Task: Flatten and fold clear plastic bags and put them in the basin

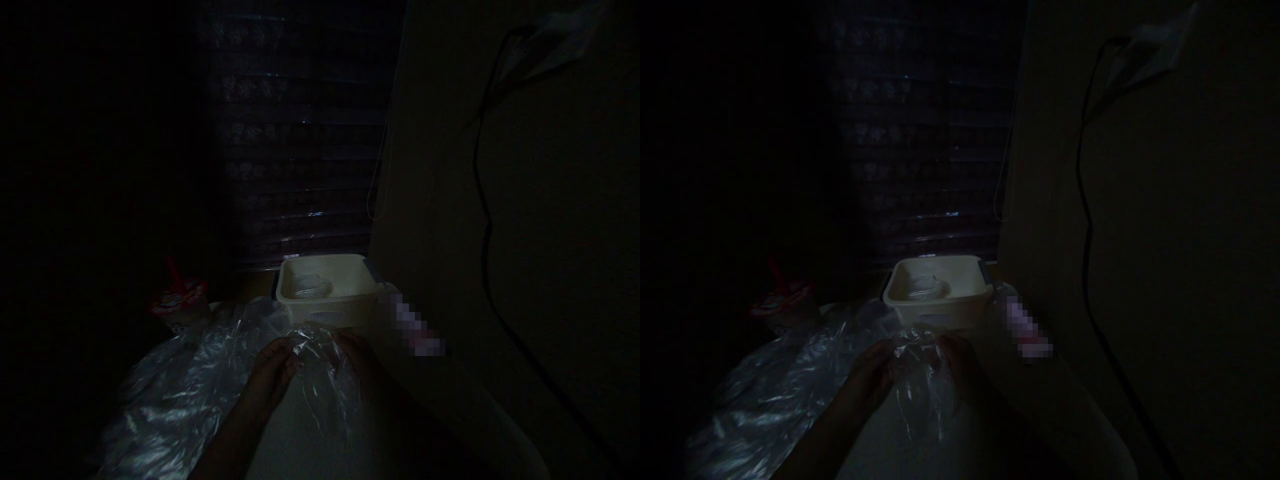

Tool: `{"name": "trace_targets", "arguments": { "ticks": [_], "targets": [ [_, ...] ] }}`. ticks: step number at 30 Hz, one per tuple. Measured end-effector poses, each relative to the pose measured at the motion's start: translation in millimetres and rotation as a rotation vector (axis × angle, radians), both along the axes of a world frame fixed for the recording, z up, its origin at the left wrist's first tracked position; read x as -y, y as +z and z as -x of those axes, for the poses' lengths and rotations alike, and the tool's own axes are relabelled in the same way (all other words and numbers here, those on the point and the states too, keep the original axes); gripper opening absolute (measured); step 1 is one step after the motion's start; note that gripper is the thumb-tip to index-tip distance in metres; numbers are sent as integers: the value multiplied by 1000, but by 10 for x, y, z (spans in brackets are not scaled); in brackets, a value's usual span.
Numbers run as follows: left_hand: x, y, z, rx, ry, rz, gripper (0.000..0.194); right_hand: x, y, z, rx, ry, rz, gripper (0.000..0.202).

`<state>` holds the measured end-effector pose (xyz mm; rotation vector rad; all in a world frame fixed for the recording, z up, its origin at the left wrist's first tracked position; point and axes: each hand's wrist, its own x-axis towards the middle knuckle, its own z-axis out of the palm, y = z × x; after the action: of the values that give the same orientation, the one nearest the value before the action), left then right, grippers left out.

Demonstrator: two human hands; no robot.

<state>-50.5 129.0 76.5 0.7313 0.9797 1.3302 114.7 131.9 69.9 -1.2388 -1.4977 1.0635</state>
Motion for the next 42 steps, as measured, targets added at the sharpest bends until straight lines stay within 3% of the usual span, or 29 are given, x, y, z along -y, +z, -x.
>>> {"name": "trace_targets", "arguments": {
  "ticks": [5,15,25,33,42],
  "targets": [
    [-71,-119,14,76,-18,-9,22,-79,-91,-19,43,119,76,29],
    [-134,-215,48,34,16,-18,26,-111,-77,-90,51,70,28,26],
    [-36,-331,-221,-45,-55,-117,84,-52,-8,-36,77,126,-11,27],
    [-55,-265,-201,-49,-193,-161,67,-72,-39,-40,104,143,-58,27],
    [-136,-288,-183,-66,-181,-102,65,-90,-34,-92,163,55,-100,24]
  ]
}}
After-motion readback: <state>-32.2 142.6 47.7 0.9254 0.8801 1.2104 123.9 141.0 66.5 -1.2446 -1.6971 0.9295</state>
